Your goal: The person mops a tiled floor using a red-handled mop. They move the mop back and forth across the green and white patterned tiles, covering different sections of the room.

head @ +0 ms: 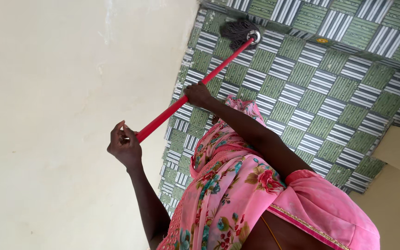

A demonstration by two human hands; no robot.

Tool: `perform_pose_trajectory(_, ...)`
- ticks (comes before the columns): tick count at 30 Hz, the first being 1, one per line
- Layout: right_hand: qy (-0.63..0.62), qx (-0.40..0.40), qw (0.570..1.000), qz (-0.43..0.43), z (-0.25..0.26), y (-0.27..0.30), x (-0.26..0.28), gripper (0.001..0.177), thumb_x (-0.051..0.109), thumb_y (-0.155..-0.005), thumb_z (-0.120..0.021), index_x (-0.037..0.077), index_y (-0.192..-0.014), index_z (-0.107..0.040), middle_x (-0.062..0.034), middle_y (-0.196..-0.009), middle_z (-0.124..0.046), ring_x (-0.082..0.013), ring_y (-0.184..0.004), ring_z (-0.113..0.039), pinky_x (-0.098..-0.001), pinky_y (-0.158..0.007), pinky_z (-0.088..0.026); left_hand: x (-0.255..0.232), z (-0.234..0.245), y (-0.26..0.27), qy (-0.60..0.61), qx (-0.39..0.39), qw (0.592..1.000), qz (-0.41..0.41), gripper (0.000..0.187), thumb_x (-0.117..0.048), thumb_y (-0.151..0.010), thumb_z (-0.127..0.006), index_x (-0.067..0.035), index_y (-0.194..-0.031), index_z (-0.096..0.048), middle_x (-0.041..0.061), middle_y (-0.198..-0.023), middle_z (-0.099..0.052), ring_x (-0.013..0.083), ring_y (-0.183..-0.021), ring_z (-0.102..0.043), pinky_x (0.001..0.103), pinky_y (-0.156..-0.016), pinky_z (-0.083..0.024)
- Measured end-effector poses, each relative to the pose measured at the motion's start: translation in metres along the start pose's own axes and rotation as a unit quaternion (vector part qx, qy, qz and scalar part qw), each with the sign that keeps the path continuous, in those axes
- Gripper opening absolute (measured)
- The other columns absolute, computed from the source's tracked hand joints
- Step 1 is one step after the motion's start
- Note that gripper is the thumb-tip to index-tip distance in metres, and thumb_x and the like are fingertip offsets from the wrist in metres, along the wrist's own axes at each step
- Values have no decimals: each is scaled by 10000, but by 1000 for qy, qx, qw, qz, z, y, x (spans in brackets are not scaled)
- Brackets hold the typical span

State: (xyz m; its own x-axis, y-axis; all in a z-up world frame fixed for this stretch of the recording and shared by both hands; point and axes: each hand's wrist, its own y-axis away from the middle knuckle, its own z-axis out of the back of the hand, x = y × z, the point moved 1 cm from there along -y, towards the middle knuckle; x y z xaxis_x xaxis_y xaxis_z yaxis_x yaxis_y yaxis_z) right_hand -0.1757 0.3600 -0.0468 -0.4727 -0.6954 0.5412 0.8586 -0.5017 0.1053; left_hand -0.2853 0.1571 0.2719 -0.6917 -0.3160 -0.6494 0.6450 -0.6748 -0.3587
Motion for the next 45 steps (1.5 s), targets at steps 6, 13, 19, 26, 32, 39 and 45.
perform_pose_trajectory(6, 16, -119, 985, -124, 35, 112, -136, 194, 308, -899, -750, 137, -934, -664, -44, -956, -707, -279, -963, -710, -535, -880, -511, -36, -135, -18, 125, 120, 982, -75, 158, 5, -989, -671, -1, -1141, -718, 105, -768, -737, 127, -666, -728, 273, -553, -592)
perform_pose_trajectory(13, 15, -231, 913, -335, 84, 260, -241, 111, 226, -944, -713, 133, -1002, -694, -68, -1045, -706, -316, -956, -696, -537, -894, -479, -110, -315, 41, 683, 253, 659, 187, 146, -94, -950, -602, 8, -1007, -689, 115, -670, -687, 207, -558, -688, 387, -572, -629)
perform_pose_trajectory(19, -52, -299, 885, -353, 75, 294, -225, 290, 365, -913, -764, 90, -912, -671, -93, -1048, -665, -345, -1114, -604, -627, -894, -377, -95, -325, 93, 656, 369, 645, 136, 177, -112, -1028, -617, 44, -1029, -701, 20, -526, -502, 96, -408, -407, 283, -469, -411)
perform_pose_trajectory(26, -21, -299, 923, -240, 40, 209, -165, 270, 343, -911, -787, 102, -882, -668, -93, -978, -638, -357, -1054, -575, -650, -999, -316, -32, -217, 45, 618, 324, 714, 65, 211, -124, -1068, -593, 53, -1057, -709, -19, -548, -436, 76, -453, -362, 273, -471, -333)
perform_pose_trajectory(32, -129, -302, 938, -107, -6, 126, -88, 248, 257, -907, -794, 94, -843, -618, -97, -923, -596, -358, -1007, -550, -558, -1015, -318, -9, -90, 50, 494, 229, 835, 76, 187, -84, -1035, -594, 75, -1030, -693, 52, -701, -596, 50, -512, -398, 242, -495, -322)
perform_pose_trajectory(39, -178, -202, 960, 76, -25, 18, -13, 327, 303, -948, -801, 101, -800, -590, -71, -883, -598, -296, -954, -591, -542, -1087, -318, -13, -12, 79, 407, 97, 908, -5, 149, -54, -1016, -623, 70, -979, -695, 96, -800, -652, 81, -594, -485, 245, -531, -345)
perform_pose_trajectory(45, -176, -119, 966, 151, -31, -29, 35, 302, 326, -921, -776, 98, -808, -613, -73, -869, -627, -285, -967, -616, -519, -1058, -365, -28, -3, 84, 246, -24, 968, -34, 146, -9, -983, -610, 69, -875, -670, 82, -660, -651, 95, -514, -532, 242, -491, -387)
